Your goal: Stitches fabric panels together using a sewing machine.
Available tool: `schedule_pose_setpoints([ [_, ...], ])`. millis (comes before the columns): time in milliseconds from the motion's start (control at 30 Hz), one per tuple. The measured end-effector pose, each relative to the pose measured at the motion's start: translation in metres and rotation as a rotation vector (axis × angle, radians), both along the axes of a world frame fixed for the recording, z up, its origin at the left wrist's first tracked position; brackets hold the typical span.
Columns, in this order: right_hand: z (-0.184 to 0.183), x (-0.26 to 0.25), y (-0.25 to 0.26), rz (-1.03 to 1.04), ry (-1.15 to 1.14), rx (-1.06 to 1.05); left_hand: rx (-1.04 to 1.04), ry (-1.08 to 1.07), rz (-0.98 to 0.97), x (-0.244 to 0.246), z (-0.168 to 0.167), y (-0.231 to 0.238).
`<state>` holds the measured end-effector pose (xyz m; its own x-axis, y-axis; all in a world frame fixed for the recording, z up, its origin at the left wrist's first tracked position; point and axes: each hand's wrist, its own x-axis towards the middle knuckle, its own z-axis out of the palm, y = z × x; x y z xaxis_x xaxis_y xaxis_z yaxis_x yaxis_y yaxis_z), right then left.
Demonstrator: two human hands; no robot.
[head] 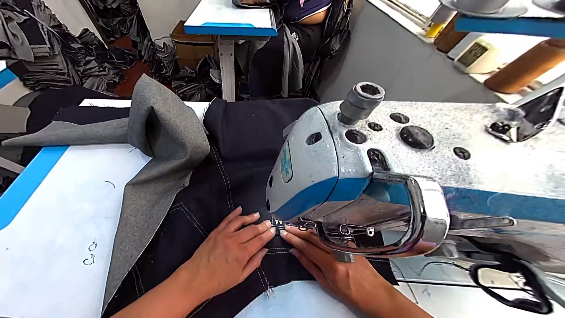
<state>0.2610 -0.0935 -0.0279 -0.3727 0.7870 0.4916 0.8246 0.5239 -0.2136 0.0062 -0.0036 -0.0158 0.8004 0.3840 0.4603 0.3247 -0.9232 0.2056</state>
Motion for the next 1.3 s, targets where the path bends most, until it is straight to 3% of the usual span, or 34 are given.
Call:
schedule_pose_setpoints([
  [267, -0.005, 0.009, 0.010, -0.017, -0.003, -0.020, 0.009, -0.008, -0.029, 0.003, 0.005, 0.014],
  [400, 0.022, 0.005, 0.011, -0.086, -0.039, -0.255, 0.021, -0.029, -0.010, 0.007, 0.007, 0.019],
  [533, -0.002, 0.013, 0.021, -0.126, -0.088, 0.004, 0.039, -0.033, -0.013, 0.009, 0.007, 0.025],
  [733, 0.008, 0.018, 0.018, -0.048, -0.032, 0.210, 0.064, 0.050, 0.062, 0.010, 0.007, 0.012],
  [967, 0.038, 0.039, -0.081, -0.170, 0.124, 0.149, -0.067, 0.177, 0.315, 0.009, 0.001, -0.048],
  [1133, 0.041, 0.023, -0.137, -0.169, 0.121, -0.037, -0.154, 0.305, 0.373, 0.017, 0.007, -0.046],
  [1300, 0.037, -0.010, -0.145, -0.032, 0.168, -0.154, -0.253, 0.346, 0.430, 0.021, 0.012, -0.031],
])
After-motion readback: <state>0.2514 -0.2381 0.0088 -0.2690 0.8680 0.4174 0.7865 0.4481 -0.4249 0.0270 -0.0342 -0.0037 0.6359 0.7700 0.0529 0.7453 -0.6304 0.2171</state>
